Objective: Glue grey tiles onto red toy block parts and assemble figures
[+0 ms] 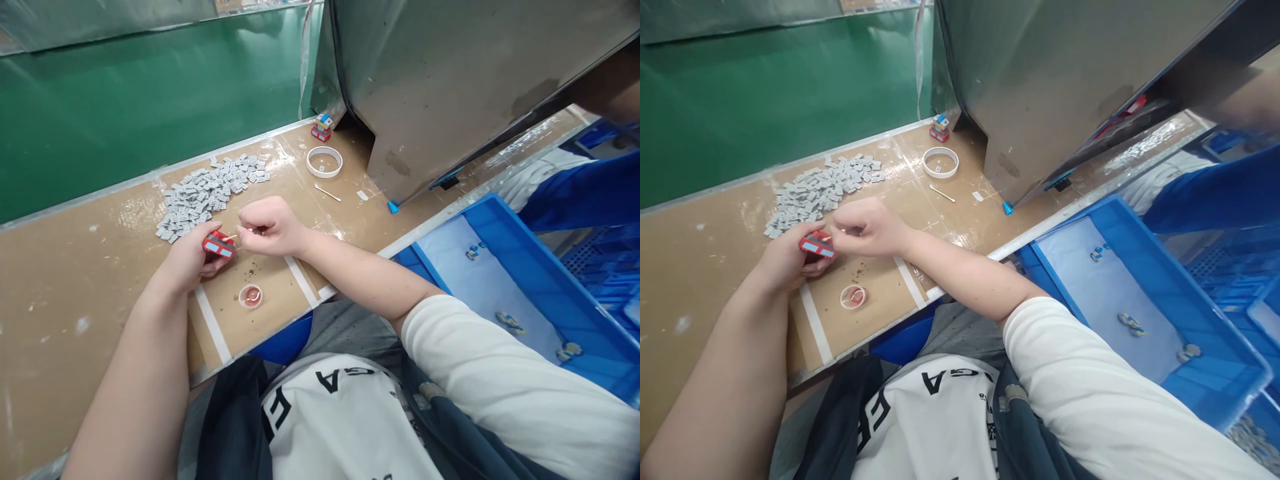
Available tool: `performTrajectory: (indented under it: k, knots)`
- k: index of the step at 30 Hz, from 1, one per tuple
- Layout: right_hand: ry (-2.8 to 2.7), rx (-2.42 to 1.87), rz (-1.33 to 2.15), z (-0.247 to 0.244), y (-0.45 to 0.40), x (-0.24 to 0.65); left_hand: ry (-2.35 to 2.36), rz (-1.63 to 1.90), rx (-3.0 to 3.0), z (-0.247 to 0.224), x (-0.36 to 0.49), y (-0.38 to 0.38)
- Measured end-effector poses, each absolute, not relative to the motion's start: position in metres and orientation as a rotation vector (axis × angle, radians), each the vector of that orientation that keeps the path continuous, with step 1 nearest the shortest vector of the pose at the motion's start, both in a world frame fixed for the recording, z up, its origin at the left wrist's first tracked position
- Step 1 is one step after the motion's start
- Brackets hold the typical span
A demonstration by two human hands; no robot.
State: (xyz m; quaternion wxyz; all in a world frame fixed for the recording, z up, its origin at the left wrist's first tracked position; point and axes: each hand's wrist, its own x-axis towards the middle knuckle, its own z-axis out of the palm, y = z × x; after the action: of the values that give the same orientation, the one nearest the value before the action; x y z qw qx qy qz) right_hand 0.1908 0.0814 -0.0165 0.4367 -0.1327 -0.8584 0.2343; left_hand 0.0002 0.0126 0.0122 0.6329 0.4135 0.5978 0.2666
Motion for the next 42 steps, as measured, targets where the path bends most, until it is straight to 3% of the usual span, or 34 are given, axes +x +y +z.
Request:
performTrajectory:
  k: [16,20,24,27,30,36,42]
  knots:
    - [-2.016,-0.325,0.762,-0.015,0.082,0.194,1.298,0.604,0.951,0.011,-0.004,0.013]
    - [-1.998,-0.18,1.006,-0.006,0.084,0.201,1.229,0.681,0.853,0.009,-0.012,0.014]
    - [-2.353,0.153,1.385,0.005,0.079,0.205,1.064,0.793,0.73,0.008,-0.025,0.014]
    - [-2.605,0.229,1.419,0.008,0.074,0.204,0.988,0.904,0.655,0.008,-0.032,0.014]
    - [-2.659,-0.003,1.355,0.002,0.079,0.199,0.928,1.023,0.577,0.009,-0.037,0.013]
    - [-2.233,-0.857,0.935,-0.019,0.11,0.173,0.898,1.123,0.564,0.007,-0.034,0.014]
    - [-2.432,-1.051,0.644,-0.023,0.124,0.142,0.961,1.118,0.573,0.006,-0.028,0.012]
